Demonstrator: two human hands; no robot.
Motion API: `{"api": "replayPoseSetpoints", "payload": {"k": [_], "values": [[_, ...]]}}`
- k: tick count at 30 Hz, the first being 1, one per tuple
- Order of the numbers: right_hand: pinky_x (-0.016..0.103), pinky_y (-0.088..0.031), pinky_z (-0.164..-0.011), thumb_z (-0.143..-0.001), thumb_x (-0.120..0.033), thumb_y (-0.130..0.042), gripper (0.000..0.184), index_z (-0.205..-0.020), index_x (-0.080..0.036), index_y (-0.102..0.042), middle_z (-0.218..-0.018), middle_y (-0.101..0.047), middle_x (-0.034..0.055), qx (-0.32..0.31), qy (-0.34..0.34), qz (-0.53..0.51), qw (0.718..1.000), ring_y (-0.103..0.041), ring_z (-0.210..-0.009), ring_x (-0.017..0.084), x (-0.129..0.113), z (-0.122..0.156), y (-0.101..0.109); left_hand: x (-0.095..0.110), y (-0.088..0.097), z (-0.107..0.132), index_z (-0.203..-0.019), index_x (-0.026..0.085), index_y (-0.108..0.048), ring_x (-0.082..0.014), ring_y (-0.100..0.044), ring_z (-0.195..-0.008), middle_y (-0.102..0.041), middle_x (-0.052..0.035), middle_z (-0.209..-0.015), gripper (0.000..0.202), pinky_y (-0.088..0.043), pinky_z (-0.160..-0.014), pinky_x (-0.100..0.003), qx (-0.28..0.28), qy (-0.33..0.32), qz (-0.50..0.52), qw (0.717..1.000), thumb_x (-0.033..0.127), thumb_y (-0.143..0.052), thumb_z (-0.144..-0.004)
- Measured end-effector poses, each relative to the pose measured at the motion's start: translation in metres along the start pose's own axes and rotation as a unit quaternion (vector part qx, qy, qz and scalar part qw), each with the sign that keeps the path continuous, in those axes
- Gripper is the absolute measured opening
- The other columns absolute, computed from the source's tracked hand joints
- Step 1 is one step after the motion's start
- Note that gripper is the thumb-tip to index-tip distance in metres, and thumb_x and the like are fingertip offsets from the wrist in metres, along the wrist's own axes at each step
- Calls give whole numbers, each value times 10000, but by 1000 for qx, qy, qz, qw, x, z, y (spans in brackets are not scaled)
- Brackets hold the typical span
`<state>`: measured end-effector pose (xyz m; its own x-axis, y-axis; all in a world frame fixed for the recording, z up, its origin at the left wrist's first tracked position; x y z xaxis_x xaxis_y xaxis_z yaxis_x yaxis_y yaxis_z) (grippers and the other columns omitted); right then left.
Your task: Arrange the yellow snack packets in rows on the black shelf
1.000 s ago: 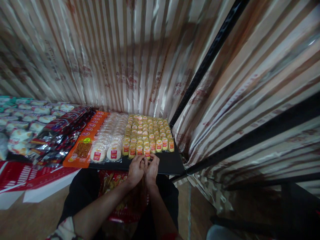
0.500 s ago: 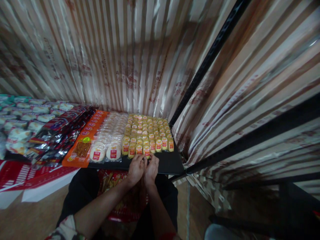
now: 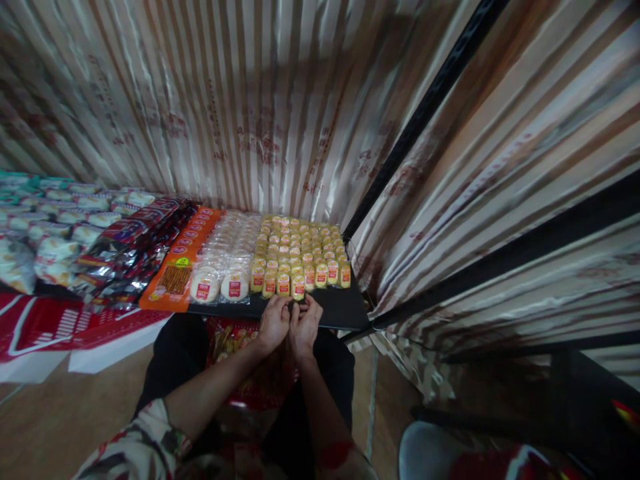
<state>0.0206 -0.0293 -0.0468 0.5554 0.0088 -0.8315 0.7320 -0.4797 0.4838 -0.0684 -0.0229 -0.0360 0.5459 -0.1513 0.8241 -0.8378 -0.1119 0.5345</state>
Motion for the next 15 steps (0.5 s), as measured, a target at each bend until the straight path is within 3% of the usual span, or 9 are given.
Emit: {"api": "replayPoseSetpoints", "payload": {"k": [5, 15], "values": [[344, -450, -768, -843, -321, -370, 291, -1038, -152, -504, -985, -504, 103, 9, 20, -13, 1000, -536, -821, 184, 2, 22, -4, -3, 8, 13, -897, 182, -642, -133, -576, -870, -617, -40, -894, 287, -473, -830, -268, -21, 17, 11, 1000, 60, -407, -784], [342, -429, -789, -869, -325, -329, 247, -920, -196, -534, -919, -543, 66, -68, 45, 17, 997, -525, -867, 191, 21, 76, -21, -32, 21, 51, -772, 184, -632, -145, -559, -770, -610, -44, -792, 271, -451, -764, -252, -59, 20, -38, 997, 135, -367, -806]]}}
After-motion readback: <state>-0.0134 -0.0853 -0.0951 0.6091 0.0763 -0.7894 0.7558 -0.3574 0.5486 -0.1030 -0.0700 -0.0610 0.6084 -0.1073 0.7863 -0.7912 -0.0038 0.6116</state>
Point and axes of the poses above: each hand's wrist, its own z-axis away from the middle knuckle, its own y-axis out of the back of the hand, x = y × z, the point moved 1 cm from there along -z, towards the middle knuckle
